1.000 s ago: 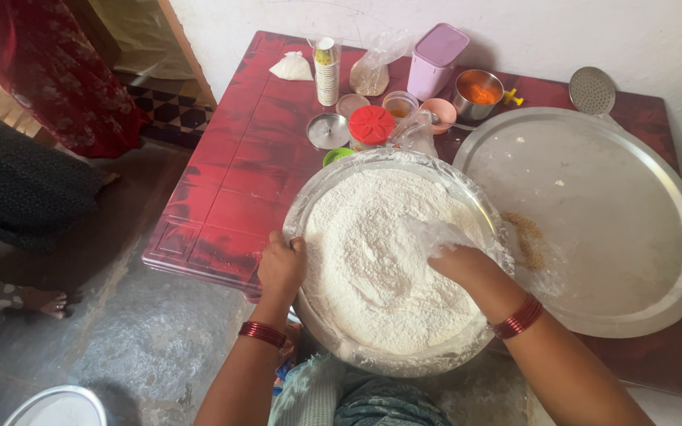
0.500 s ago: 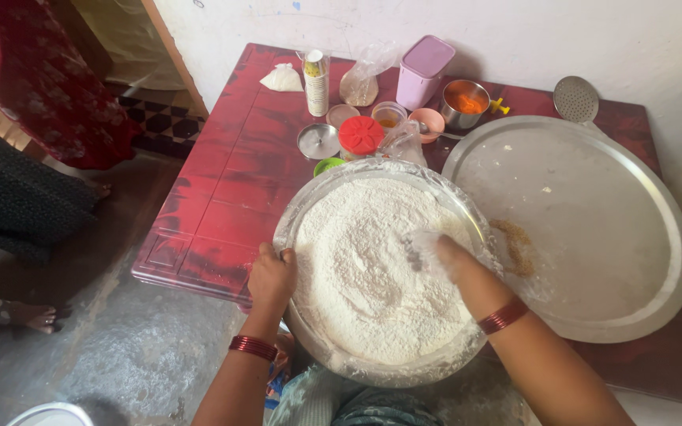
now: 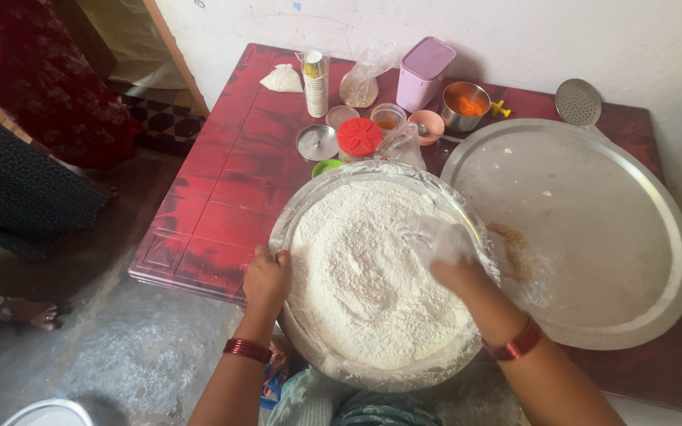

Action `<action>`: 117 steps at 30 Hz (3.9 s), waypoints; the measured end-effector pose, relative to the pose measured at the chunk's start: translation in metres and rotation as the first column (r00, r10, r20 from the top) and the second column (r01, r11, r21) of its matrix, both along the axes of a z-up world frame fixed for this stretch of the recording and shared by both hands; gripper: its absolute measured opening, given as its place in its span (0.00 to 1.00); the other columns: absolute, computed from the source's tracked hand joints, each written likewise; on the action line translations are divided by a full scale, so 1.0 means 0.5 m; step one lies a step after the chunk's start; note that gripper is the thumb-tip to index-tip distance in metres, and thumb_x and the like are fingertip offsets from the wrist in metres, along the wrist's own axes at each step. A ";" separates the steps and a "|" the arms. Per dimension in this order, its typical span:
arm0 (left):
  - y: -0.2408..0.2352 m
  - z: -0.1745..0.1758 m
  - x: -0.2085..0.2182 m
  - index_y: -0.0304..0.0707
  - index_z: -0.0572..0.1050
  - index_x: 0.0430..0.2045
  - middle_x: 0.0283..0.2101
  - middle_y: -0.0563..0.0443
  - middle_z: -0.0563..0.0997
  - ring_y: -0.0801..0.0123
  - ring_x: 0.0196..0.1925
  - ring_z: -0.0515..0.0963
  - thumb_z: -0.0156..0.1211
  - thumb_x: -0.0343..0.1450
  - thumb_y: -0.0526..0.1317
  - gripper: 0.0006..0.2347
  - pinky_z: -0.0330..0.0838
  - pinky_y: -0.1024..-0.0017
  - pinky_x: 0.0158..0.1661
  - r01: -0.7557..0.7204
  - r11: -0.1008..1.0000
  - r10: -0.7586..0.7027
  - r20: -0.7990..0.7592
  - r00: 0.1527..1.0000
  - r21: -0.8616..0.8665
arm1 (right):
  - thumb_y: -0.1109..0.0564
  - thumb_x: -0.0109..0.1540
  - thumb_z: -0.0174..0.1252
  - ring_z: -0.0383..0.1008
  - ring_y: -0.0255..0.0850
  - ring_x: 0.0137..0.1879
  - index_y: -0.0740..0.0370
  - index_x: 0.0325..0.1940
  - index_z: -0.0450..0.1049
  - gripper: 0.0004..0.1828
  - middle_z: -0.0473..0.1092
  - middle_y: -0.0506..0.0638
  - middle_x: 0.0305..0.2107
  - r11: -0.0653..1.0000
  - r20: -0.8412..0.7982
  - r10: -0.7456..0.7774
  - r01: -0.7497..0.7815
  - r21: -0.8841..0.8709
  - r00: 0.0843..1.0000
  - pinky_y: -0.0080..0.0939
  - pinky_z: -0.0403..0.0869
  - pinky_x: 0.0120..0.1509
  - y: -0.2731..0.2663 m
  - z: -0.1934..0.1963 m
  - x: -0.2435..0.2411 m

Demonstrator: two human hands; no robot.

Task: The person mixes a large quantity of white flour in a metal tray using their right hand. They repeatedly scoop and fold the flour to combine it. The person is seated on the floor in a kitchen area.

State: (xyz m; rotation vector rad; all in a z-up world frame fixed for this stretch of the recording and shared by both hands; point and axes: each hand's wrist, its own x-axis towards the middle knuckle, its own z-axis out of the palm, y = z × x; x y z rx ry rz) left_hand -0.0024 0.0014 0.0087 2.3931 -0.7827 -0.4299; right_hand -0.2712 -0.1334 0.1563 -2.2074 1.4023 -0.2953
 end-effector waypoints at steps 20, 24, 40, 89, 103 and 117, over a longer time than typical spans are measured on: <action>-0.002 -0.026 0.005 0.28 0.71 0.43 0.39 0.23 0.81 0.30 0.45 0.80 0.49 0.72 0.50 0.20 0.71 0.44 0.49 0.002 1.000 -0.001 0.043 0.999 -0.013 | 0.58 0.57 0.59 0.69 0.53 0.59 0.59 0.49 0.76 0.16 0.72 0.59 0.50 0.948 0.222 0.258 -0.202 -0.248 0.940 0.52 0.65 0.67 -0.050 -0.207 -0.068; -0.002 -0.022 0.006 0.29 0.71 0.45 0.40 0.23 0.81 0.29 0.46 0.80 0.49 0.71 0.51 0.20 0.71 0.44 0.49 -0.017 0.999 0.016 0.007 1.000 0.035 | 0.57 0.57 0.59 0.68 0.55 0.60 0.60 0.51 0.75 0.18 0.70 0.60 0.52 0.977 0.193 0.123 -0.085 -0.197 0.973 0.53 0.64 0.67 -0.146 -0.206 -0.130; -0.003 -0.036 0.010 0.28 0.73 0.42 0.38 0.23 0.81 0.28 0.45 0.80 0.49 0.70 0.49 0.19 0.71 0.43 0.48 -0.040 0.999 0.041 0.081 0.996 -0.006 | 0.55 0.60 0.57 0.65 0.61 0.64 0.64 0.59 0.71 0.24 0.66 0.65 0.58 0.965 0.252 0.013 0.054 -0.256 0.968 0.56 0.62 0.68 -0.233 -0.182 -0.218; -0.009 -0.034 -0.001 0.32 0.73 0.48 0.43 0.21 0.81 0.28 0.49 0.79 0.50 0.71 0.51 0.21 0.71 0.42 0.51 -0.120 0.987 0.096 0.202 0.975 0.109 | 0.46 0.68 0.39 0.14 0.51 0.82 0.40 0.82 0.35 0.38 0.21 0.54 0.78 0.755 -0.767 0.568 -0.560 0.342 0.297 0.72 0.22 0.79 -0.238 -0.274 -0.353; -0.007 -0.035 -0.002 0.31 0.73 0.46 0.43 0.20 0.80 0.26 0.49 0.78 0.49 0.72 0.51 0.20 0.70 0.42 0.51 -0.164 0.974 0.129 0.210 0.969 0.158 | 0.35 0.65 0.47 0.25 0.53 0.82 0.49 0.80 0.34 0.47 0.27 0.53 0.77 0.868 -0.739 0.383 -0.489 0.083 0.555 0.80 0.35 0.76 -0.340 -0.310 -0.212; -0.006 -0.039 -0.006 0.33 0.74 0.47 0.43 0.22 0.80 0.27 0.48 0.78 0.50 0.71 0.51 0.20 0.71 0.42 0.50 -0.171 0.978 0.145 0.196 0.970 0.121 | 0.47 0.61 0.55 0.48 0.52 0.78 0.62 0.76 0.41 0.46 0.46 0.57 0.73 0.876 -0.845 -0.107 -0.353 -0.330 0.524 0.69 0.54 0.75 -0.316 -0.460 -0.311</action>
